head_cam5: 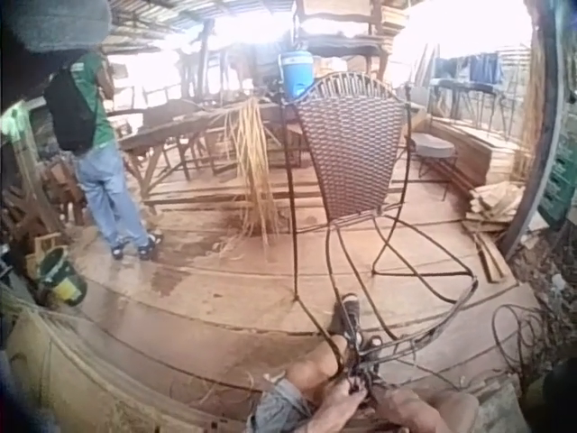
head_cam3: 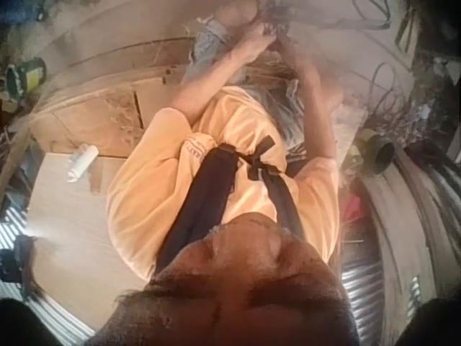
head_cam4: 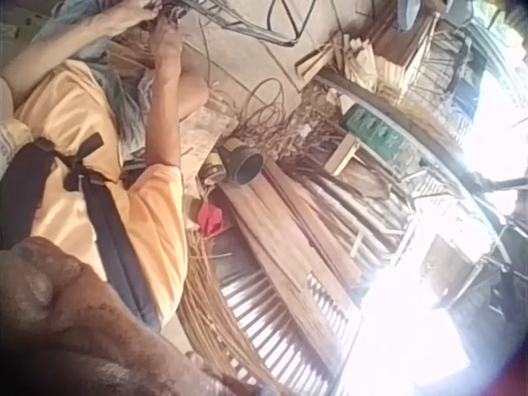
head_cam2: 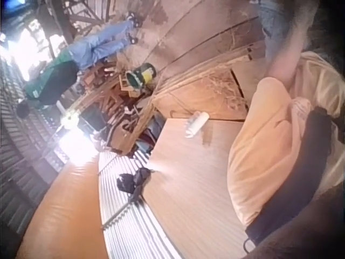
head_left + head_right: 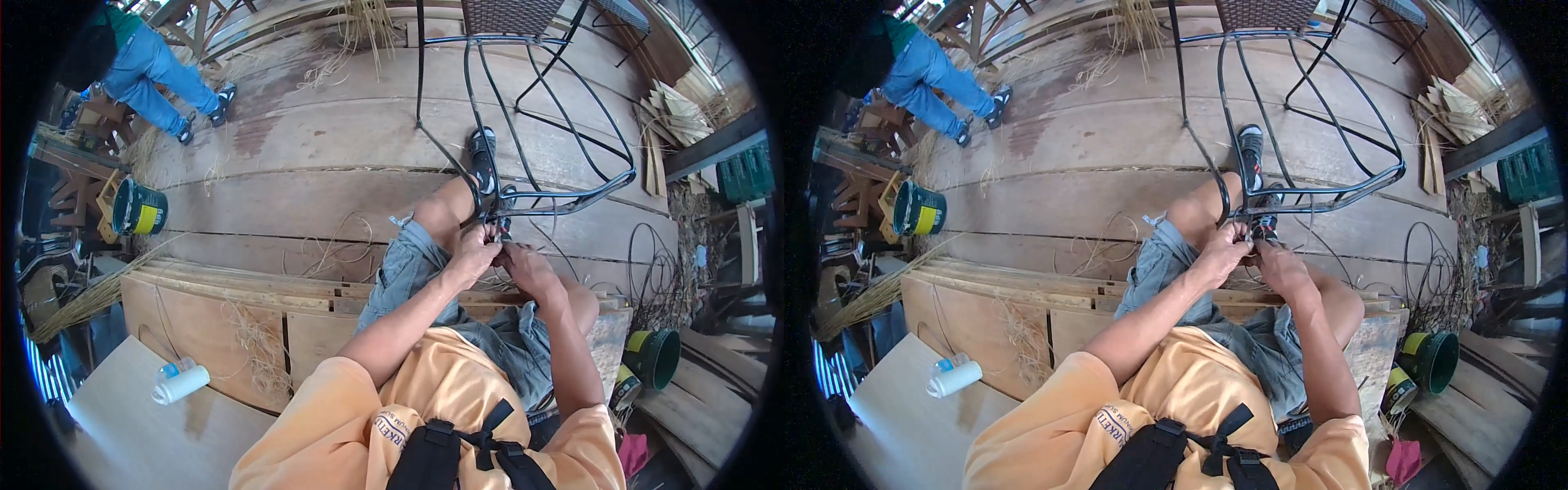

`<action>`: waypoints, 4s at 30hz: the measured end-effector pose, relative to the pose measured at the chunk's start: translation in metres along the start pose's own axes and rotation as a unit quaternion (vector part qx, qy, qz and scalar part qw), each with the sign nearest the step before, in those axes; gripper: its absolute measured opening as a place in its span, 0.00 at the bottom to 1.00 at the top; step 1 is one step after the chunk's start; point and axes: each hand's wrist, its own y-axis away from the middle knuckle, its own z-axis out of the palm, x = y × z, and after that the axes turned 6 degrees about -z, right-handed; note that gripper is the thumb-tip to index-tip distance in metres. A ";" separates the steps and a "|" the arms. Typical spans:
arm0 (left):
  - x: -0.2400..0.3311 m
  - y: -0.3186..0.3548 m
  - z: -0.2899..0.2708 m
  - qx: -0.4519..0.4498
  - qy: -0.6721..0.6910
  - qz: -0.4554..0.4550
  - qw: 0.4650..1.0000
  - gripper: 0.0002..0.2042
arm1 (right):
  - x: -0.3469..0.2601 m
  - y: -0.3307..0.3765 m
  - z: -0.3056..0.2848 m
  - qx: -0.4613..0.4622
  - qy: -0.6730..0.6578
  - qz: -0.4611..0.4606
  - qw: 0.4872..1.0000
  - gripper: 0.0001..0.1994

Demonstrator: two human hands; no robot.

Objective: The recorder is weaving a chair frame using synthetic rattan strips in a workshop.

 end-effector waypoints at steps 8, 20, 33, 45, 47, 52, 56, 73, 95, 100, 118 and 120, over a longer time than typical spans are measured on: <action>0.009 0.000 0.010 0.145 -0.044 -0.012 0.988 0.06 | 0.028 -0.006 0.002 -0.025 0.030 0.083 0.996 0.11; 0.025 0.011 0.009 0.066 0.098 -0.087 0.989 0.06 | -0.017 0.007 -0.040 0.144 -0.755 0.075 0.635 0.12; 0.028 0.014 0.016 0.058 0.147 -0.109 0.981 0.05 | -0.017 0.007 -0.012 0.286 -0.751 0.087 0.588 0.12; 0.036 0.017 0.028 0.099 0.154 -0.087 0.979 0.06 | -0.007 -0.015 -0.004 0.326 -0.661 0.010 0.675 0.07; 0.028 0.014 0.030 0.114 0.138 -0.062 0.982 0.06 | -0.012 -0.014 -0.009 0.316 -0.538 -0.001 0.782 0.07; 0.034 0.020 0.039 0.134 0.149 -0.021 0.980 0.07 | -0.053 -0.008 -0.051 0.204 -0.236 0.010 0.950 0.07; -0.002 0.000 0.043 0.157 0.135 0.070 0.976 0.06 | -0.042 -0.019 -0.050 0.216 -0.024 -0.189 0.958 0.09; 0.023 0.018 0.033 0.121 0.177 -0.103 0.971 0.03 | -0.009 -0.001 -0.027 0.204 -0.351 0.045 0.913 0.11; 0.013 0.035 0.016 0.151 -0.362 0.077 0.917 0.09 | -0.036 -0.030 0.018 0.253 -0.174 0.090 0.947 0.11; -0.017 0.016 -0.002 0.136 -0.275 0.091 0.947 0.09 | -0.040 -0.029 0.001 0.148 -0.464 0.113 0.866 0.09; 0.007 0.049 -0.007 0.022 -0.280 -0.060 0.958 0.08 | 0.005 -0.001 -0.022 0.095 -0.285 0.010 0.954 0.09; 0.004 0.047 -0.014 0.002 -0.238 -0.067 0.969 0.07 | 0.004 -0.001 -0.028 0.106 -0.176 0.049 0.977 0.09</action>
